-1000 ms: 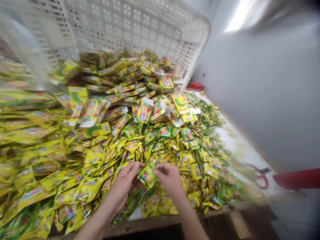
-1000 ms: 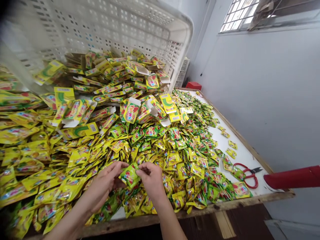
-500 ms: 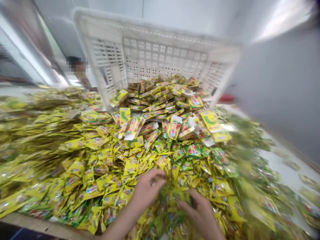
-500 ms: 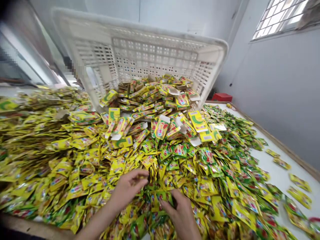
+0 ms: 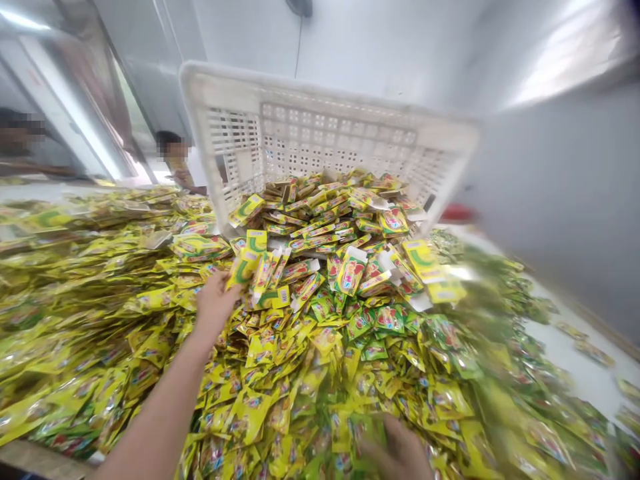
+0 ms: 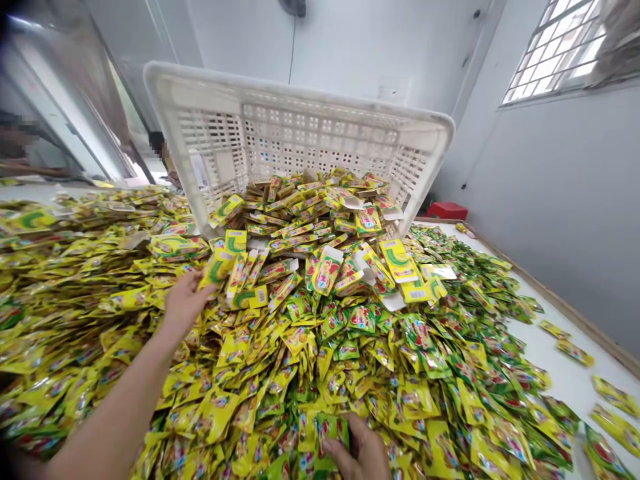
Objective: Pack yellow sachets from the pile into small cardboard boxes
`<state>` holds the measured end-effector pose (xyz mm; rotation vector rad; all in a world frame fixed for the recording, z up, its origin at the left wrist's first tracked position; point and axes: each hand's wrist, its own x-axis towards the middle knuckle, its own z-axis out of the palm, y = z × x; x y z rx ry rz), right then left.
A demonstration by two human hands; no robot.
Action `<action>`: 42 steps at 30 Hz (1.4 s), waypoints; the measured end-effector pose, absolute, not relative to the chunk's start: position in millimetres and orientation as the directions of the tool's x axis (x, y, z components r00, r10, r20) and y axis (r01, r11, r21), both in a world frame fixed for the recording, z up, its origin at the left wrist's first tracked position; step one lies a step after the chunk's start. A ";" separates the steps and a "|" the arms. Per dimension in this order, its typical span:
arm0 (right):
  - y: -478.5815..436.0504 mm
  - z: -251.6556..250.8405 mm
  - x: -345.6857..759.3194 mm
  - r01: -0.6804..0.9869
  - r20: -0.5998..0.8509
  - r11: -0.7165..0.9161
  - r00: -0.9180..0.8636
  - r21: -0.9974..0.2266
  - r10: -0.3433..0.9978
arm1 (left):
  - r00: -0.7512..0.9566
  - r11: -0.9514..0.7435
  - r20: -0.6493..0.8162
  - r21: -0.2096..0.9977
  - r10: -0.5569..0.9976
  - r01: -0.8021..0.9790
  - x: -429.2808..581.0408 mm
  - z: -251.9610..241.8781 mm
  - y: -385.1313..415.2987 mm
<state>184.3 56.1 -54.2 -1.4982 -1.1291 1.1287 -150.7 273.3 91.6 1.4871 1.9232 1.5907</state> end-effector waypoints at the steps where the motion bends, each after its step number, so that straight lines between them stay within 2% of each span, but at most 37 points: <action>1: 54.8 -52.0 185.3 0.068 -0.156 -0.168 0.156 -0.983 0.975 | -0.434 -0.118 0.420 0.814 0.797 0.569 -153.4 91.4 257.9; 3: 52.2 -43.7 187.1 -0.113 -0.194 -0.179 0.130 -0.977 0.972 | -0.307 -0.201 0.491 0.737 0.815 0.646 -152.3 86.5 218.1; 5: 50.8 -32.4 187.5 -0.327 -0.217 -0.183 0.071 -0.927 0.973 | 0.049 -0.423 0.585 0.524 0.810 0.739 -139.1 74.0 173.6; 6: 50.6 -27.0 186.6 -0.418 -0.227 -0.196 0.023 -0.887 0.974 | 0.207 -0.527 0.573 0.475 0.793 0.705 -128.0 64.9 152.5; 8: 50.7 -19.6 182.6 -0.524 -0.246 -0.263 -0.103 -0.810 0.964 | 0.381 -0.643 0.525 0.530 0.761 0.553 -99.9 43.1 117.1; 10: 49.9 -17.7 175.9 -0.542 -0.273 -0.345 -0.212 -0.767 0.939 | 0.385 -0.600 0.463 0.666 0.799 0.444 -70.2 20.3 93.4; 11: 48.5 -18.4 172.0 -0.539 -0.281 -0.363 -0.231 -0.760 0.932 | 0.319 -0.516 0.412 0.753 0.853 0.407 -56.6 10.3 85.7; 13: 43.6 -21.0 164.1 -0.542 -0.268 -0.324 -0.181 -0.775 0.946 | 0.084 -0.244 0.230 0.935 0.970 0.259 -33.5 -4.7 75.8; 15: 36.3 -23.4 157.5 -0.530 -0.235 -0.234 -0.067 -0.815 0.970 | -0.094 0.044 -0.047 0.998 0.994 -0.033 -16.1 -12.5 69.7; 17: 28.7 -24.2 154.0 -0.465 -0.211 -0.177 0.022 -0.867 0.977 | -0.068 0.218 -0.239 0.949 0.969 -0.228 -5.0 -15.6 65.1; 18: 25.5 -23.9 153.8 -0.407 -0.201 -0.161 0.057 -0.899 0.978 | -0.019 0.262 -0.275 0.934 0.961 -0.242 -2.0 -16.4 63.6; 21: 21.2 -17.2 160.0 -0.160 -0.116 -0.086 0.189 -0.983 0.975 | 0.147 0.286 -0.270 0.953 0.952 -0.102 -3.7 -20.0 63.7; 24: 26.9 -1.9 169.2 0.078 0.059 0.039 0.277 -0.996 0.959 | 0.315 0.200 -0.211 0.978 0.925 0.067 -14.0 -25.4 67.2; 26: 34.8 8.4 171.7 0.223 0.222 0.177 0.198 -0.959 0.955 | 0.389 0.114 -0.165 0.982 0.906 0.152 -19.8 -28.0 67.6; 28: 42.4 14.0 170.7 0.355 0.368 0.338 0.019 -0.872 0.930 | 0.409 0.038 -0.128 0.975 0.903 0.220 -23.5 -29.5 65.4; 31: 47.0 14.1 166.1 0.507 0.392 0.458 -0.237 -0.730 0.889 | 0.389 -0.018 -0.108 0.952 0.915 0.306 -28.4 -33.2 58.9; 34: 44.0 11.9 161.1 0.586 0.323 0.448 -0.312 -0.675 0.894 | 0.375 -0.015 -0.108 0.950 0.921 0.311 -35.3 -40.1 52.8; 39: 35.8 3.7 151.0 0.527 0.428 0.431 -0.137 -0.732 0.893 | 0.412 0.072 -0.130 0.986 0.902 0.153 -44.1 -45.2 52.2; 42: 29.4 -6.9 146.2 0.534 0.502 0.570 -0.284 -0.624 0.817 | 0.433 0.105 -0.128 0.991 0.892 0.077 -44.5 -43.6 55.2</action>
